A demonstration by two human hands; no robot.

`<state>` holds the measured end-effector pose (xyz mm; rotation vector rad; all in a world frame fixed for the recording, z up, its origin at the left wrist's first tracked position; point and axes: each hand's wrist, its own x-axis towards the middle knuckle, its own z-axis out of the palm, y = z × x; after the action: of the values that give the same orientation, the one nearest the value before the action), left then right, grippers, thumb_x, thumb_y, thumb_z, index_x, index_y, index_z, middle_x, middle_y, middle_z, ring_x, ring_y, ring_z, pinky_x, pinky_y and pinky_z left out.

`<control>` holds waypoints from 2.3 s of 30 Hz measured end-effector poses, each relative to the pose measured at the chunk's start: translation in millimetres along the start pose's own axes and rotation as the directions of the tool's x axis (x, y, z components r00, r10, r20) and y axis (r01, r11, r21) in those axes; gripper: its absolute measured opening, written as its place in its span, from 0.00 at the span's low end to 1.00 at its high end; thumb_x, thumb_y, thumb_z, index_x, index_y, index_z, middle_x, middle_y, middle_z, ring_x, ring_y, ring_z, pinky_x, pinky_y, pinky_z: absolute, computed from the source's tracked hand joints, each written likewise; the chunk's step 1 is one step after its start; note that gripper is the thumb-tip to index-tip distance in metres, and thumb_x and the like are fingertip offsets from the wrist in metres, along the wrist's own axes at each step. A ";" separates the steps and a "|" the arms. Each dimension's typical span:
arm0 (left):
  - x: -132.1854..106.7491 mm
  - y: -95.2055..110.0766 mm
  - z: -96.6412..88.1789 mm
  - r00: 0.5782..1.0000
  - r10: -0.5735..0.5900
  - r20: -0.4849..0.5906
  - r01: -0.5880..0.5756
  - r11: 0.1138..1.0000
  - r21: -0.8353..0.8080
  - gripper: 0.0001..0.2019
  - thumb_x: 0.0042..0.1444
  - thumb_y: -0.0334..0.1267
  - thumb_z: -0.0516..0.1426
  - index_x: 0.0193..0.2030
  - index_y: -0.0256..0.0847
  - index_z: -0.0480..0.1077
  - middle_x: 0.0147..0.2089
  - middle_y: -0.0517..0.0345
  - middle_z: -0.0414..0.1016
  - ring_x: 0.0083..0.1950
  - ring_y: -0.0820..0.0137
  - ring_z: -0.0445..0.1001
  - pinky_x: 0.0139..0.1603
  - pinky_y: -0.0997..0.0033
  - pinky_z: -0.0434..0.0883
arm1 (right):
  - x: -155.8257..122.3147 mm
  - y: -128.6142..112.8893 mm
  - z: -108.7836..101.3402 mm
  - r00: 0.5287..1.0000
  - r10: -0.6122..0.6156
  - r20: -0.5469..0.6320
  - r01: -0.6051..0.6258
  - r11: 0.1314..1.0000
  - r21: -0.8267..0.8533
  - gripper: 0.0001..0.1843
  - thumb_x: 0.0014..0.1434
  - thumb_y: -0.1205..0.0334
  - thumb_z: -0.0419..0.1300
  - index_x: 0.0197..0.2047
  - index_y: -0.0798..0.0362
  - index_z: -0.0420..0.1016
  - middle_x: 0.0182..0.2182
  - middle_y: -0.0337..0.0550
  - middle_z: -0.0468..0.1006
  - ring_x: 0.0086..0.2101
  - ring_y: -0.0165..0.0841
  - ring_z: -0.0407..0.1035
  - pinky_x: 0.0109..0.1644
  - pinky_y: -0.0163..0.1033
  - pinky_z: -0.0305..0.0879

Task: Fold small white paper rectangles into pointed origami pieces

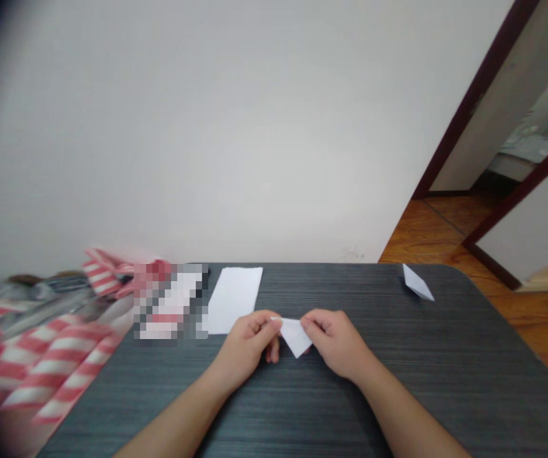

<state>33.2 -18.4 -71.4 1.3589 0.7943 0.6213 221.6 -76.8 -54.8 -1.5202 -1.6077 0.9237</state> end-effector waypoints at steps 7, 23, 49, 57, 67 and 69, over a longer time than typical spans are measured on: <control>-0.5 2.5 1.2 1.000 -0.001 -0.004 0.001 1.000 -0.023 0.13 0.58 0.46 0.55 0.36 0.36 0.69 0.17 0.62 0.70 0.18 0.75 0.65 0.21 0.77 0.62 | -0.3 -0.9 0.3 1.000 -0.021 -0.011 0.020 0.999 -0.045 0.15 0.63 0.62 0.53 0.26 0.55 0.73 0.16 0.33 0.66 0.19 0.26 0.60 0.25 0.31 0.55; -3.5 4.7 2.1 1.000 0.021 0.002 -0.021 0.980 0.196 0.12 0.58 0.44 0.56 0.33 0.37 0.72 0.20 0.63 0.67 0.21 0.76 0.66 0.22 0.78 0.61 | -0.4 -7.2 7.1 0.996 -0.086 0.027 0.088 0.992 -0.087 0.12 0.61 0.66 0.55 0.28 0.55 0.75 0.19 0.35 0.73 0.22 0.26 0.65 0.26 0.29 0.56; -3.7 3.2 0.7 1.000 0.018 -0.010 -0.017 0.994 0.106 0.17 0.60 0.48 0.53 0.30 0.37 0.71 0.17 0.61 0.69 0.19 0.74 0.66 0.23 0.76 0.61 | 0.1 3.1 0.9 0.997 -0.077 0.026 0.079 0.995 -0.054 0.11 0.61 0.63 0.54 0.30 0.54 0.75 0.23 0.38 0.74 0.25 0.30 0.66 0.30 0.32 0.59; -4.5 7.8 2.5 1.000 0.004 0.008 -0.005 0.990 0.142 0.17 0.60 0.48 0.52 0.30 0.37 0.72 0.17 0.61 0.69 0.19 0.73 0.65 0.22 0.76 0.61 | 0.7 -1.4 3.6 0.998 -0.063 0.001 0.063 0.996 -0.067 0.12 0.60 0.64 0.55 0.27 0.55 0.75 0.23 0.38 0.75 0.26 0.30 0.68 0.31 0.33 0.60; -3.2 3.9 0.3 1.000 -0.007 -0.019 0.008 0.997 0.072 0.17 0.60 0.48 0.53 0.30 0.37 0.71 0.16 0.62 0.69 0.18 0.74 0.65 0.22 0.76 0.61 | 0.8 1.9 1.8 1.000 0.011 0.006 -0.011 1.000 0.024 0.14 0.63 0.60 0.53 0.29 0.55 0.75 0.19 0.36 0.71 0.21 0.28 0.63 0.26 0.32 0.57; -2.7 5.0 1.2 0.999 -0.010 -0.033 0.012 0.998 0.061 0.17 0.59 0.49 0.54 0.30 0.37 0.71 0.16 0.62 0.69 0.18 0.74 0.65 0.22 0.76 0.61 | 0.1 1.2 -0.2 1.000 0.024 -0.001 -0.024 0.999 0.023 0.15 0.63 0.59 0.53 0.28 0.54 0.74 0.17 0.35 0.69 0.20 0.27 0.61 0.25 0.31 0.56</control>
<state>32.9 -20.6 -66.0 1.4019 0.8526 0.6166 222.4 -76.6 -55.7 -1.5275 -1.5755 0.9507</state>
